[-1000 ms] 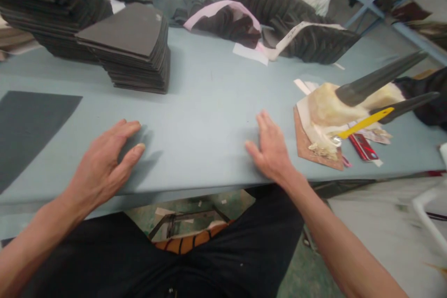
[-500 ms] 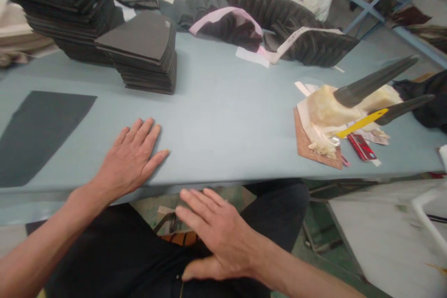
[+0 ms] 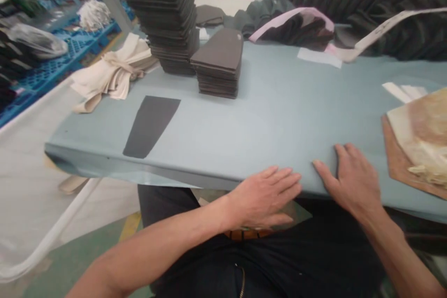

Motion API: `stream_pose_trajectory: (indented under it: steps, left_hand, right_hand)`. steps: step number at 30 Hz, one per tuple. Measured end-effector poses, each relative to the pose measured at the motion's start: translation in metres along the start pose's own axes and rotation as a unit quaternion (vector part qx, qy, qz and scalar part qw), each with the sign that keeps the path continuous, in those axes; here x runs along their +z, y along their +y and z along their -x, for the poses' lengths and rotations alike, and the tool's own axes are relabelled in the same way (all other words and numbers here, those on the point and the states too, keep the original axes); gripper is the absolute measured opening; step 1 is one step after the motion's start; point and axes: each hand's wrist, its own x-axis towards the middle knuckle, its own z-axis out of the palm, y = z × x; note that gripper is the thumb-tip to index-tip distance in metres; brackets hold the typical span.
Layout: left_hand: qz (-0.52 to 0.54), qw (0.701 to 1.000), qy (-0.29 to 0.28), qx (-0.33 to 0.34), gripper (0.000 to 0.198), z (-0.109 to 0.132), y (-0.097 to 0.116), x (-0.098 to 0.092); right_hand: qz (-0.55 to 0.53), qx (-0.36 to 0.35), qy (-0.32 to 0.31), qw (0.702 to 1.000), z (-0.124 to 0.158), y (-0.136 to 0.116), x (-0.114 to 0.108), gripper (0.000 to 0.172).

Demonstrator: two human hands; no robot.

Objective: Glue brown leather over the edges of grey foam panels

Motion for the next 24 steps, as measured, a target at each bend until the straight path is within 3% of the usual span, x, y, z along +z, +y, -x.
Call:
stream_pose_trajectory:
  steps: [4, 9, 12, 14, 17, 20, 22, 24]
  left_hand:
    - [0.122, 0.991, 0.052, 0.021, 0.049, 0.025, 0.012, 0.000]
    - [0.271, 0.930, 0.226, -0.104, 0.023, 0.074, 0.026, -0.017]
    - [0.214, 0.907, 0.301, -0.203, 0.021, 0.106, 0.021, -0.036]
    - [0.124, 0.897, 0.318, -0.282, 0.023, 0.121, 0.003, -0.047]
    - [0.002, 0.891, 0.244, -0.383, 0.037, 0.129, -0.039, -0.055]
    - [-0.024, 0.918, 0.103, -0.382, 0.054, 0.115, -0.066, -0.048]
    - [-0.046, 0.936, 0.025, -0.348, 0.068, 0.100, -0.064, -0.038]
    - [-0.056, 0.955, -0.014, -0.292, 0.082, 0.087, -0.048, -0.031]
  right_hand:
    - [-0.016, -0.083, -0.012, 0.996, 0.022, -0.064, -0.006, 0.078]
    - [-0.081, -0.212, -0.030, 0.973, 0.043, -0.143, -0.005, 0.073]
    - [-0.131, -0.299, -0.049, 0.944, 0.051, -0.177, -0.009, 0.076]
    - [-0.149, -0.322, -0.059, 0.933, 0.055, -0.193, -0.013, 0.070]
    - [-0.198, -0.395, -0.105, 0.891, 0.061, -0.208, -0.021, 0.054]
    - [-0.277, -0.447, -0.134, 0.840, 0.070, -0.210, -0.029, 0.039]
    - [-0.321, -0.415, -0.101, 0.845, 0.075, -0.202, -0.035, 0.030]
    - [-0.342, -0.352, -0.049, 0.870, 0.074, -0.187, -0.042, 0.023]
